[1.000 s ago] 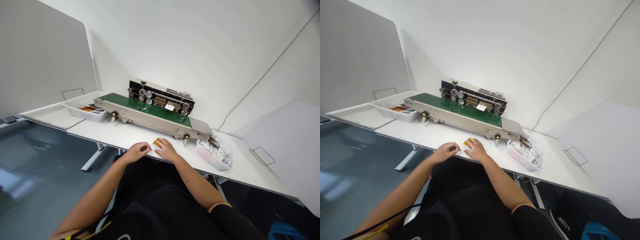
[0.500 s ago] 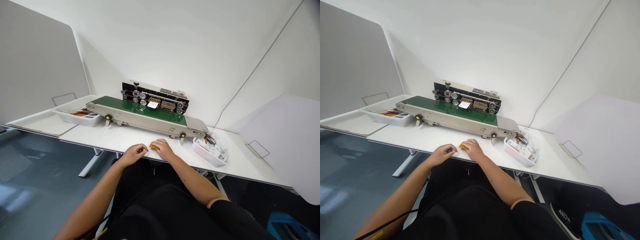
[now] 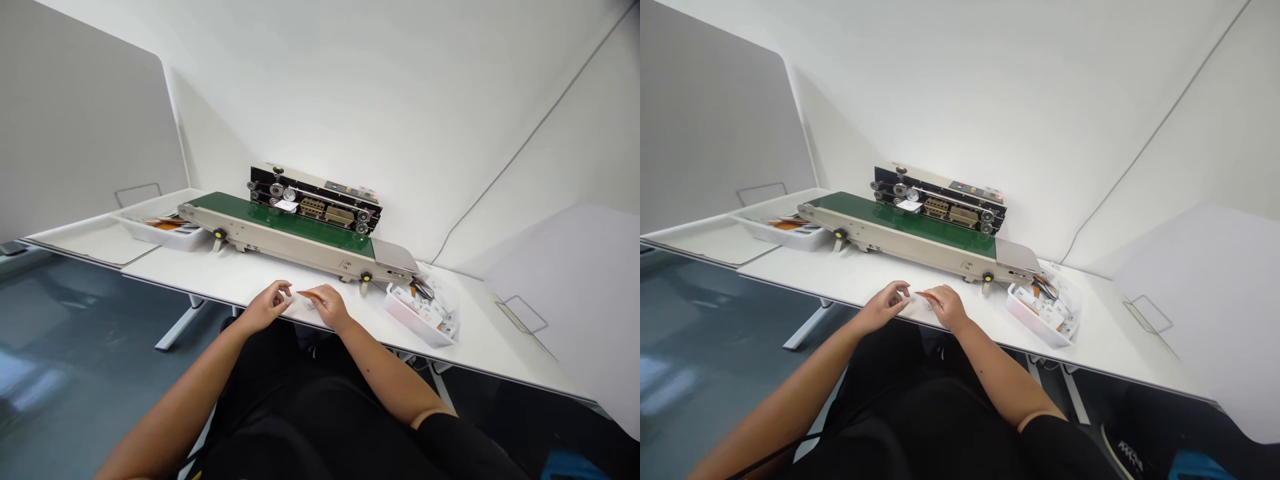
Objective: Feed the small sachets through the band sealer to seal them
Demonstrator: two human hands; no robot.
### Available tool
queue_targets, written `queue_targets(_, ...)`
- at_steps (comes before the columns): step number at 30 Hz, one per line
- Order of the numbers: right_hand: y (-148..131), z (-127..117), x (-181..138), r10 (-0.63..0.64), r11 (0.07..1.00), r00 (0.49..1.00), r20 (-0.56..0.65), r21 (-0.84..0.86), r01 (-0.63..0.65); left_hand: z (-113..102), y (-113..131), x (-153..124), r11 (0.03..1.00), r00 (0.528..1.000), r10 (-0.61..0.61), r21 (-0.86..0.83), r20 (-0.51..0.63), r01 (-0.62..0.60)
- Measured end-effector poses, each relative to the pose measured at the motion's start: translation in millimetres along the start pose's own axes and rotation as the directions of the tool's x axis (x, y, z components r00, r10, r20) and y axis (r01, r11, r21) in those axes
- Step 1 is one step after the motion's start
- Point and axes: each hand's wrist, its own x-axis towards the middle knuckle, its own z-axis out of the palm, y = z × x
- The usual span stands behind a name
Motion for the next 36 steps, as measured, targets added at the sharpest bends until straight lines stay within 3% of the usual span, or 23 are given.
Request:
queue_targets(3,0,1,-3,0.057,0.993,0.997,0.050,0.097,-0.062,1,0,2,1.000,1.000,-0.006,0.019,0.022,0.006)
queue_targets(8,6,1,-2,0.167,0.958,0.979,0.121,0.216,-0.190,0,11,12,0.999,0.989,0.004,0.034,0.151,-0.009)
queue_targets(13,17,5,0,0.284,0.849,0.955,0.088,0.439,-0.293,10,24,35,0.997,0.982,0.003,-0.079,0.191,0.013)
queue_targets(17,25,9,-2,0.374,0.732,0.926,0.044,0.599,-0.324,26,21,50,0.968,0.982,-0.034,-0.237,0.188,0.079)
queue_targets(21,28,8,-3,0.404,0.722,0.915,-0.004,0.616,-0.316,33,17,46,0.950,0.972,-0.086,-0.275,0.218,0.146)
queue_targets(26,23,5,-2,0.447,0.677,0.894,0.042,0.638,-0.368,26,22,33,0.956,0.958,-0.130,-0.226,0.254,0.190)
queue_targets(31,19,1,-2,0.471,0.669,0.882,-0.006,0.654,-0.353,24,22,32,0.943,0.957,-0.176,-0.241,0.229,0.231)
queue_targets(36,21,0,-2,0.490,0.658,0.871,-0.011,0.661,-0.362,27,17,33,0.882,0.966,-0.244,-0.395,0.083,0.257)
